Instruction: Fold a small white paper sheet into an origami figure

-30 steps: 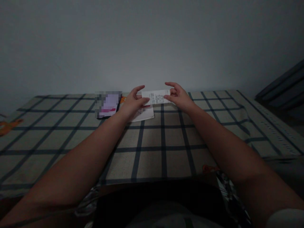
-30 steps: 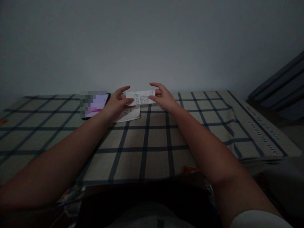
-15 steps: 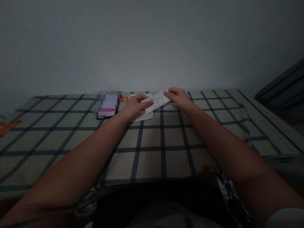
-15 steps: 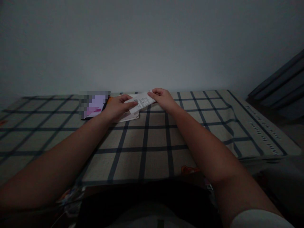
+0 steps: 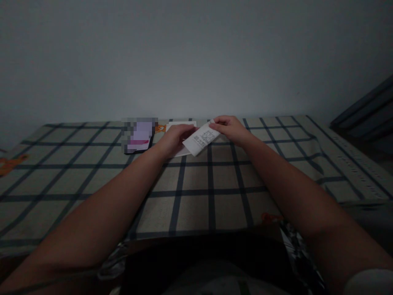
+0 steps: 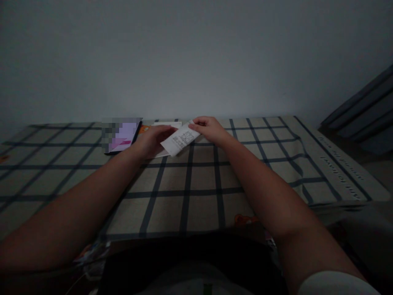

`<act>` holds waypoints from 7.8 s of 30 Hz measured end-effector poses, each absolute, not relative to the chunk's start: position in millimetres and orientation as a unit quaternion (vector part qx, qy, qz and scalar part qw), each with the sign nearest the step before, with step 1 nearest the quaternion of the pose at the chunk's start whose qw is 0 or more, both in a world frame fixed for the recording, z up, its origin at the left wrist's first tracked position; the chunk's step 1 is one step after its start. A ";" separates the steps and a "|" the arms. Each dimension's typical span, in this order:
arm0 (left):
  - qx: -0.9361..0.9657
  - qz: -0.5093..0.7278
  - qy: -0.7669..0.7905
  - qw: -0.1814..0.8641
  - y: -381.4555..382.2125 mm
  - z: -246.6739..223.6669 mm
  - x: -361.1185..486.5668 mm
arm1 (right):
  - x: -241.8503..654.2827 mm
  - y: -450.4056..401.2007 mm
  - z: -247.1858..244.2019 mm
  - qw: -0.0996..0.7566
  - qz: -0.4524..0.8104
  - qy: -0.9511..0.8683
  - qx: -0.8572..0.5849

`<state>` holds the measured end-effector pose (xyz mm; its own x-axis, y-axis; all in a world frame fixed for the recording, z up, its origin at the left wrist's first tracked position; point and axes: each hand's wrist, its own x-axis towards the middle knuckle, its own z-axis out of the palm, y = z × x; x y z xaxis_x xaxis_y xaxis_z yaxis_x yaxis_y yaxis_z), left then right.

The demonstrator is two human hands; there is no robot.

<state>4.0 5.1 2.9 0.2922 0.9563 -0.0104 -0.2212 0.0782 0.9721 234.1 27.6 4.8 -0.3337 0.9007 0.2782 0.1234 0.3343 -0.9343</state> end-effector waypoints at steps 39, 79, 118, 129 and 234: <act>0.675 0.382 0.458 0.434 -6.0 -2.0 7.7 | 227.2 27.0 1.8 0.444 0.444 -0.673 -0.392; 0.679 0.375 0.427 0.464 -2.3 -5.3 6.0 | 226.5 27.1 -0.5 0.449 0.439 -0.677 -0.384; 0.638 0.473 0.461 0.396 3.0 -1.6 6.4 | 220.9 24.7 -1.5 0.434 0.547 -0.592 -0.403; 0.626 0.476 0.448 0.424 5.6 -3.0 5.7 | 222.5 24.9 0.5 0.436 0.558 -0.584 -0.398; 0.630 0.429 0.440 0.474 1.7 -6.3 7.6 | 219.4 21.4 2.3 0.459 0.464 -0.630 -0.421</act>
